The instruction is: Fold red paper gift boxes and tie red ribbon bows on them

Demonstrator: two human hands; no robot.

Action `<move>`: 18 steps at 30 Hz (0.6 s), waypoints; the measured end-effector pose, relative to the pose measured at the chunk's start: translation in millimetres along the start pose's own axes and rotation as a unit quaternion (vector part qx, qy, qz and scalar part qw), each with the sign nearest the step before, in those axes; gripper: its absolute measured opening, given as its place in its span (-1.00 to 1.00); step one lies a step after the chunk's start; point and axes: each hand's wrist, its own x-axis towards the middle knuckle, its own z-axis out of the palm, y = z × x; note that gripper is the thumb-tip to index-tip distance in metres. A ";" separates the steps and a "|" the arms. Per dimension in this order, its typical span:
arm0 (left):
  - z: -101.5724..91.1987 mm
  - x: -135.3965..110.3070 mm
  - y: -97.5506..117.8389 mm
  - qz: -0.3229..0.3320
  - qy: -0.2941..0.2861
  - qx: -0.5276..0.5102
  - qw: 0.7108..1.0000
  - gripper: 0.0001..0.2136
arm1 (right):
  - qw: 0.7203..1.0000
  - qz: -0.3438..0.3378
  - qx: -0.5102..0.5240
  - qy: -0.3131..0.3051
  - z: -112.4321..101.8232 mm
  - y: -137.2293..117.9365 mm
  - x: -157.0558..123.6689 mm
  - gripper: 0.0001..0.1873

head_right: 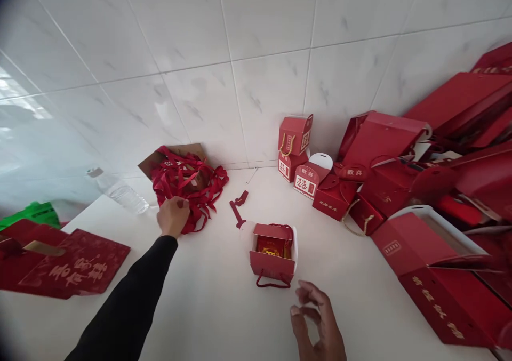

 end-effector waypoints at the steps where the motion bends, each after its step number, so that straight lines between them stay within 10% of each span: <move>1: -3.9 1.2 0.2 0.008 0.011 -0.016 1.000 -0.71 | 0.999 -0.030 -0.021 0.009 -2.1 -4.7 5.8 -0.47; 6: -36.6 -4.7 10.7 0.011 0.112 -0.162 0.980 -0.84 | 0.969 -0.198 -0.148 -0.023 -9.8 -38.9 43.0 -0.28; 10: -76.1 -31.8 32.1 0.036 0.129 -0.326 0.936 -0.83 | 0.944 -0.240 -0.177 -0.140 -12.9 -61.1 61.2 -0.50; 18: -100.4 -138.4 42.7 0.161 -0.125 -0.328 0.922 -0.77 | 0.958 -0.191 -0.140 -0.163 -23.6 -76.1 42.2 -0.81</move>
